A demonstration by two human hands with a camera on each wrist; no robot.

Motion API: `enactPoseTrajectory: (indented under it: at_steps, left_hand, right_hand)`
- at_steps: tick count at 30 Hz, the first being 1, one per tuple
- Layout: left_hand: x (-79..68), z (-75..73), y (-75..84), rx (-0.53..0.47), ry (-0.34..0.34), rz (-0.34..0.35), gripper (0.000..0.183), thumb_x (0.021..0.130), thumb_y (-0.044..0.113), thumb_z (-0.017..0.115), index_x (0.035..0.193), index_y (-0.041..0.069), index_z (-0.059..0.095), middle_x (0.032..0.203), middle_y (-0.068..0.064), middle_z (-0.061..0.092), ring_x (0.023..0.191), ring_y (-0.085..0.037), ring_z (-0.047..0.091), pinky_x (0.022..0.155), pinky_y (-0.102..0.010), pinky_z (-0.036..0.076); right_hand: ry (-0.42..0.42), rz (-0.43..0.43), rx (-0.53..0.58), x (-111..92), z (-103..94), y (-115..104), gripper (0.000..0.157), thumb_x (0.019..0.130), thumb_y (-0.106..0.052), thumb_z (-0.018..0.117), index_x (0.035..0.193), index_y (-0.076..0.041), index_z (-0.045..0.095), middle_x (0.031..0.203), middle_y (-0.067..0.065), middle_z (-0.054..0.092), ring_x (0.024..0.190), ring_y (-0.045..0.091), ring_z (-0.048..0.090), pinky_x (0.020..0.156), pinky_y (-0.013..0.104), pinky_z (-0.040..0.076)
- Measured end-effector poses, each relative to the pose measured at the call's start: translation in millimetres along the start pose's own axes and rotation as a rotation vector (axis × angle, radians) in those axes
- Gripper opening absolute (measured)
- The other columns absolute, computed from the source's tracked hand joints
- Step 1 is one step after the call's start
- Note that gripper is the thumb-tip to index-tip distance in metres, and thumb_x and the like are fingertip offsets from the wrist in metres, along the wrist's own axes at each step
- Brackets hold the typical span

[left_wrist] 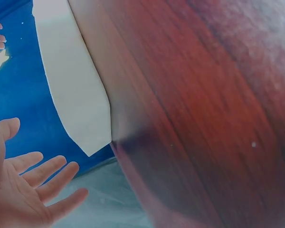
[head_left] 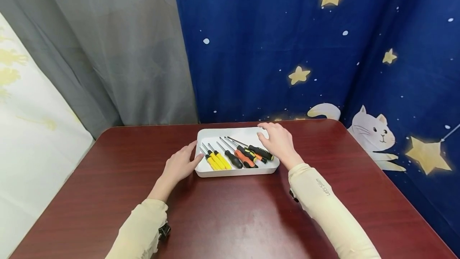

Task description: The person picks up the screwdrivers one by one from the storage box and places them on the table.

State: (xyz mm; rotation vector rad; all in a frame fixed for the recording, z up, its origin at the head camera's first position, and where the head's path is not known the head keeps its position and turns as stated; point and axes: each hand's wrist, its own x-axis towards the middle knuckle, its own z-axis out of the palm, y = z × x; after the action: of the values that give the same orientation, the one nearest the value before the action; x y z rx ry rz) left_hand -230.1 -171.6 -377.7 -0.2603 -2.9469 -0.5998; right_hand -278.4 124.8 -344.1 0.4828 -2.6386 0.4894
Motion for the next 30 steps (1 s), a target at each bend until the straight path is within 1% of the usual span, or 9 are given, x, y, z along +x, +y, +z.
enactPoseTrajectory:
  at_steps: [3, 9, 16, 23, 30]
  left_hand:
    - [1.6, 2.7, -1.1, 0.000, -0.006, 0.004, 0.060, 0.087, 0.040, 0.049, 0.135, 0.005, 0.035, 0.126, -0.020, 0.044, 0.108, -0.035, 0.046, 0.079, -0.054, 0.037]
    - [3.8, 7.4, -1.5, 0.000, -0.005, 0.015, 0.059, 0.086, 0.041, 0.049, 0.133, 0.007, 0.038, 0.123, -0.019, 0.047, 0.105, -0.034, 0.049, 0.077, -0.052, 0.039]
    - [5.7, 9.5, -0.3, 0.009, -0.006, 0.020, 0.059, 0.086, 0.041, 0.050, 0.132, 0.006, 0.039, 0.122, -0.018, 0.048, 0.104, -0.034, 0.050, 0.076, -0.051, 0.040]
    - [8.0, 10.4, 0.7, -0.003, -0.026, 0.007, 0.059, 0.086, 0.042, 0.049, 0.133, 0.006, 0.039, 0.123, -0.018, 0.048, 0.106, -0.032, 0.048, 0.078, -0.051, 0.039]
    - [7.3, 13.8, 1.0, -0.008, -0.036, -0.008, 0.059, 0.086, 0.042, 0.049, 0.133, 0.007, 0.039, 0.124, -0.017, 0.048, 0.107, -0.032, 0.048, 0.079, -0.051, 0.039]
  right_hand:
    - [-0.032, 0.009, 0.000, 2, 5.6, -3, 0.030, 0.083, -0.028, 0.057, 0.110, -0.015, 0.062, 0.101, 0.004, 0.062, 0.090, 0.022, 0.054, 0.066, 0.043, 0.044]
    - [-0.075, 0.013, -0.003, 6, 16.1, -5, 0.030, 0.082, -0.027, 0.058, 0.109, -0.015, 0.063, 0.103, 0.004, 0.061, 0.091, 0.022, 0.054, 0.064, 0.043, 0.044]
    - [-0.116, 0.004, 0.013, 6, 27.2, -2, 0.029, 0.081, -0.027, 0.059, 0.108, -0.015, 0.063, 0.109, 0.003, 0.059, 0.086, 0.020, 0.057, 0.061, 0.041, 0.045]
    - [-0.146, 0.007, 0.013, 8, 38.0, 3, 0.029, 0.081, -0.026, 0.059, 0.106, -0.015, 0.064, 0.100, 0.004, 0.061, 0.081, 0.020, 0.058, 0.059, 0.042, 0.045]
    - [-0.197, 0.028, 0.007, 7, 51.5, 6, 0.025, 0.081, -0.025, 0.060, 0.104, -0.017, 0.064, 0.098, 0.004, 0.062, 0.081, 0.024, 0.059, 0.059, 0.043, 0.045]
